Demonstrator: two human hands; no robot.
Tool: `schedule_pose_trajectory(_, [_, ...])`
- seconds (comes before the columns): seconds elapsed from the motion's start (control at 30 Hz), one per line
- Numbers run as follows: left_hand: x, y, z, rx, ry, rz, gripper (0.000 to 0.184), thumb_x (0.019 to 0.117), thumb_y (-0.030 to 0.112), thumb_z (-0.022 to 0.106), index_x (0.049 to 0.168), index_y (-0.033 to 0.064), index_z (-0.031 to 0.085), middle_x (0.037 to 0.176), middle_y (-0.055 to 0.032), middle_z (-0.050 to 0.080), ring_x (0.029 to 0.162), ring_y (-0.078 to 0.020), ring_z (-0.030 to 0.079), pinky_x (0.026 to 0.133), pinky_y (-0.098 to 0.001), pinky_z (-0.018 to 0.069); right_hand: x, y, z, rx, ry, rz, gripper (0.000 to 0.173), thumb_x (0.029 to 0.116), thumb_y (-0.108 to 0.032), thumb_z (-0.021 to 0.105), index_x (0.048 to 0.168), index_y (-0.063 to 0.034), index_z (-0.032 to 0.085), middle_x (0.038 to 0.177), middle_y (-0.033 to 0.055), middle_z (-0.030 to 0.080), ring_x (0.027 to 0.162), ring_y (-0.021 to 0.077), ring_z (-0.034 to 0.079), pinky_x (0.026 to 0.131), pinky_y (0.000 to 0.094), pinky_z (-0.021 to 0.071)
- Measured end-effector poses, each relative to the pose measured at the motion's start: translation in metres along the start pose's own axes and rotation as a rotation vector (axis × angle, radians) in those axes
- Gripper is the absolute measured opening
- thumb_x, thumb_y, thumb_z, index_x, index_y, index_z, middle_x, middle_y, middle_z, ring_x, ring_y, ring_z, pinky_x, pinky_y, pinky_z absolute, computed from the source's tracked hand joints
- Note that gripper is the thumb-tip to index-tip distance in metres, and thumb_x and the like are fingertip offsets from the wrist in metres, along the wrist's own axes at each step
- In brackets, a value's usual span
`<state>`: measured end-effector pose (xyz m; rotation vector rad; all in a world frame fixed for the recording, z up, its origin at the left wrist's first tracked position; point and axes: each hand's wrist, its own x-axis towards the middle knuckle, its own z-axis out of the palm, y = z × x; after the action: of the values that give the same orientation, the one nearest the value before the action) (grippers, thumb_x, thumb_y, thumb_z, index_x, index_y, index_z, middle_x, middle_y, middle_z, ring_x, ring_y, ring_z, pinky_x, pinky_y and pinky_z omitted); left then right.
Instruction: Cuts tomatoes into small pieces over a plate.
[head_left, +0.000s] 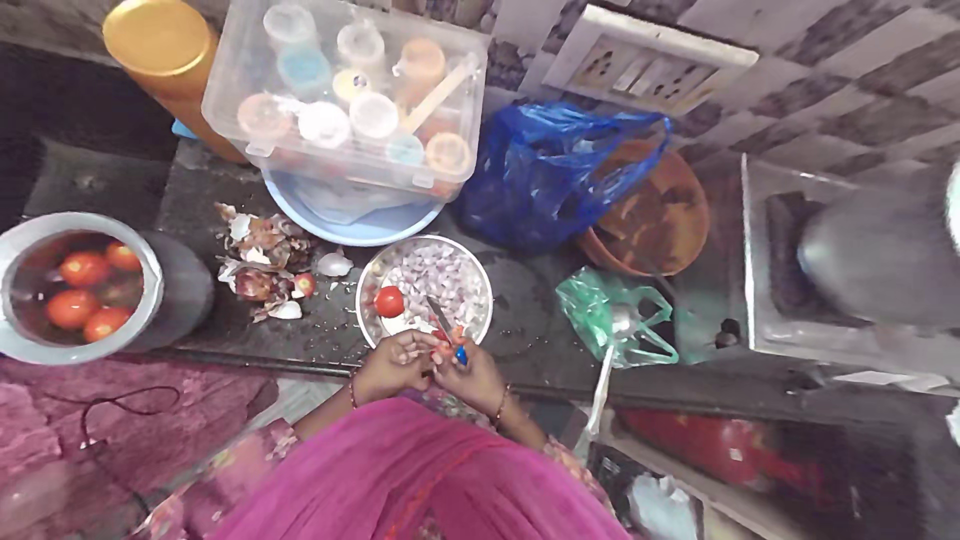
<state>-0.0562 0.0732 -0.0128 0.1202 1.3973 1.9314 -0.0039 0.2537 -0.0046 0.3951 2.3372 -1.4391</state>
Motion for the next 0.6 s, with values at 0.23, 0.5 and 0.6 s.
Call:
schedule_pose_trajectory(0.23, [0.001,0.003,0.005,0.092,0.034,-0.034,0.029,0.0809,-0.011,0.065,0.107,0.0015,0.063,0.095,0.0044,0.071,0.079,-0.0015,0.068,0.070,-0.0201,0.0583,-0.002,-0.002,0.000,-0.107,-0.043,0.001,0.045,0.0999,-0.037,0.057,0.118,0.0037,0.062,0.084,0.0108,0.066,0.074,0.0190,0.064,0.072,0.0408,0.0545])
schedule_pose_trajectory(0.5, [0.003,-0.005,0.005,0.094,0.006,-0.027,0.029,0.0769,-0.009,0.066,0.103,0.0034,0.063,0.094,0.0056,0.071,0.077,-0.0013,0.067,0.069,-0.0198,0.0576,-0.004,-0.002,-0.004,-0.121,-0.109,-0.019,0.043,0.1067,-0.033,0.045,0.107,0.0068,0.062,0.078,0.0107,0.061,0.070,0.0193,0.061,0.069,0.0402,0.0519])
schedule_pose_trajectory(0.6, [0.002,-0.008,0.005,0.085,0.010,-0.022,0.029,0.0772,-0.009,0.066,0.103,0.0034,0.063,0.093,0.0057,0.071,0.076,-0.0014,0.067,0.068,-0.0198,0.0575,-0.004,-0.003,-0.005,-0.113,-0.148,0.011,0.042,0.1068,-0.031,0.046,0.104,0.0077,0.062,0.077,0.0105,0.060,0.070,0.0182,0.059,0.069,0.0389,0.0509])
